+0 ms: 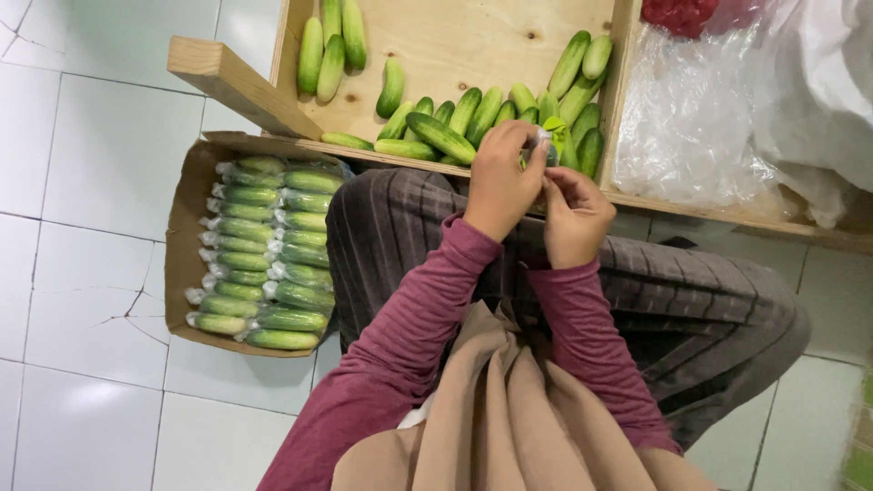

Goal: The person picks up cucumbers from a wooden tray, places them into plastic sleeves, seals the sleeves with tape, and stacks the packaged cucumbers into a cardboard box.

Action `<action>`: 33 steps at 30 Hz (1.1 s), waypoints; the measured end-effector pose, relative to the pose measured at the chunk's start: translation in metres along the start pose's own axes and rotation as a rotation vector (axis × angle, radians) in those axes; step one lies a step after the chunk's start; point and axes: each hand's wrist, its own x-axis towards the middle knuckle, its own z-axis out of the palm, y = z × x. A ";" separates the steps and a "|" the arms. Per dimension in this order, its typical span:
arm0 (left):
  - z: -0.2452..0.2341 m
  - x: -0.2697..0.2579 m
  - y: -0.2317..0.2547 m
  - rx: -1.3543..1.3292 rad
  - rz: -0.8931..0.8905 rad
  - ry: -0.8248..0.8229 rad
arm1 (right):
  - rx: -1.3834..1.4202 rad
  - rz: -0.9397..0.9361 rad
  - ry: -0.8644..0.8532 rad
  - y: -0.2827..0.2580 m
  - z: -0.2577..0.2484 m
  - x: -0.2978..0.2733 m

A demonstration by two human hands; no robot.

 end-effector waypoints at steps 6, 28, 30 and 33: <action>-0.005 -0.004 0.008 -0.127 -0.027 -0.046 | -0.201 -0.482 -0.103 -0.048 -0.019 0.020; -0.028 -0.005 0.024 -0.658 -0.051 -0.191 | 0.132 -0.364 -0.180 -0.059 -0.040 0.028; -0.032 -0.005 0.029 -0.653 -0.059 -0.197 | 0.151 -0.351 -0.240 -0.066 -0.042 0.031; -0.028 -0.007 0.027 -0.620 -0.061 -0.194 | 0.107 -0.310 -0.341 -0.073 -0.044 0.032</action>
